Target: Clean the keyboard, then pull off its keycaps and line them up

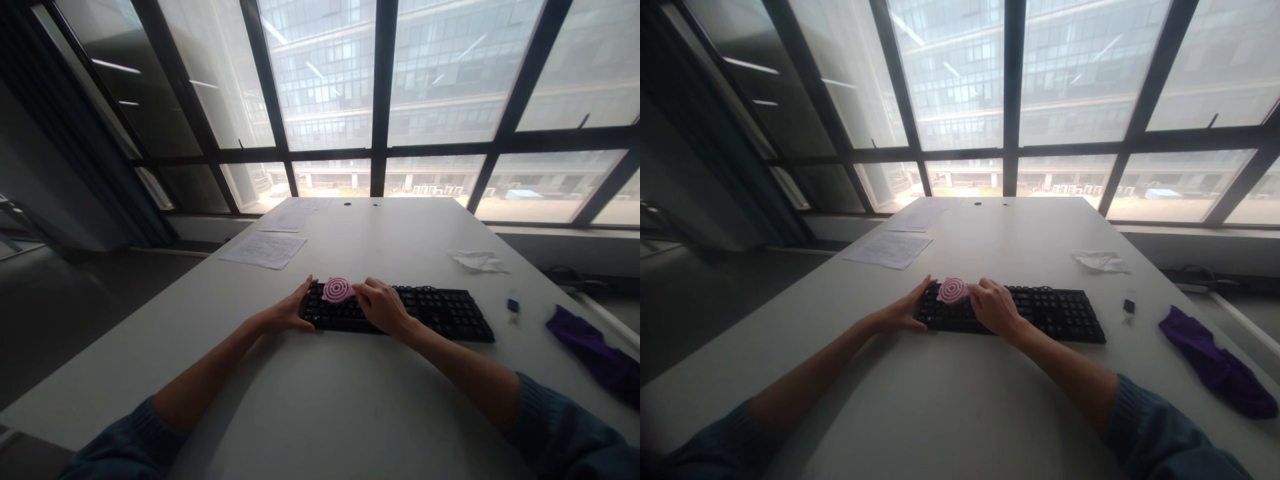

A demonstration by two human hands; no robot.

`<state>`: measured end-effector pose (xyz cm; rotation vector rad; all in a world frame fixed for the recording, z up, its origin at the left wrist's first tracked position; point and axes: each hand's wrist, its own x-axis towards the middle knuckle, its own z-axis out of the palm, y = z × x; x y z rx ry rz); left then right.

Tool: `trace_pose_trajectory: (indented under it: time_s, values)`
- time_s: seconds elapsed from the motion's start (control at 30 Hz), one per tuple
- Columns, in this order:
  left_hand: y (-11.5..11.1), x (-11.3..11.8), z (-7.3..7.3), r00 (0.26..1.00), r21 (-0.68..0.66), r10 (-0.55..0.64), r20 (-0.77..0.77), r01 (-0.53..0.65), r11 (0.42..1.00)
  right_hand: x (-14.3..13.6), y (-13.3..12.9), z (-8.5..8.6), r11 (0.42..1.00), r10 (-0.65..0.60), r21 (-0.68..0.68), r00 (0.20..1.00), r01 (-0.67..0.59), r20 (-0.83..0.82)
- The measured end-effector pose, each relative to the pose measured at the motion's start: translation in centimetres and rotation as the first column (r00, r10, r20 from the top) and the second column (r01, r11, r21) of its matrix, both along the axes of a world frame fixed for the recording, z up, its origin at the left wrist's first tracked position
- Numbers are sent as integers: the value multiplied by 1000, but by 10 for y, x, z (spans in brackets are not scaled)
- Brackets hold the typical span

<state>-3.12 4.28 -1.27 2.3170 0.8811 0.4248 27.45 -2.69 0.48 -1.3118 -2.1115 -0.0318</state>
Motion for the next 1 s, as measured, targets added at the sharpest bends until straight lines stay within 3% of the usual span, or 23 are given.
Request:
trace_pose_trajectory:
  time_s: [0.37, 0.6, 0.83, 1.0]
  values:
    - [-1, 0, 0, 1000, -10, 0, 17, 0, 1000, 1, 0, 4, 997, -76, -31, 996, 77, 39]
    - [1, 0, -1, 1000, -7, 9, 4, -9, 1000, 0, 0, 1, 999, 6, -35, 998, -4, 55]
    - [2, -1, -3, 1000, 3, 7, -4, -7, 1000, 1, 0, 3, 994, -100, -48, 993, 102, 57]
    - [0, 0, 0, 1000, -11, 8, 8, -8, 1000, 0, -1, 2, 998, -45, -48, 998, 47, 51]
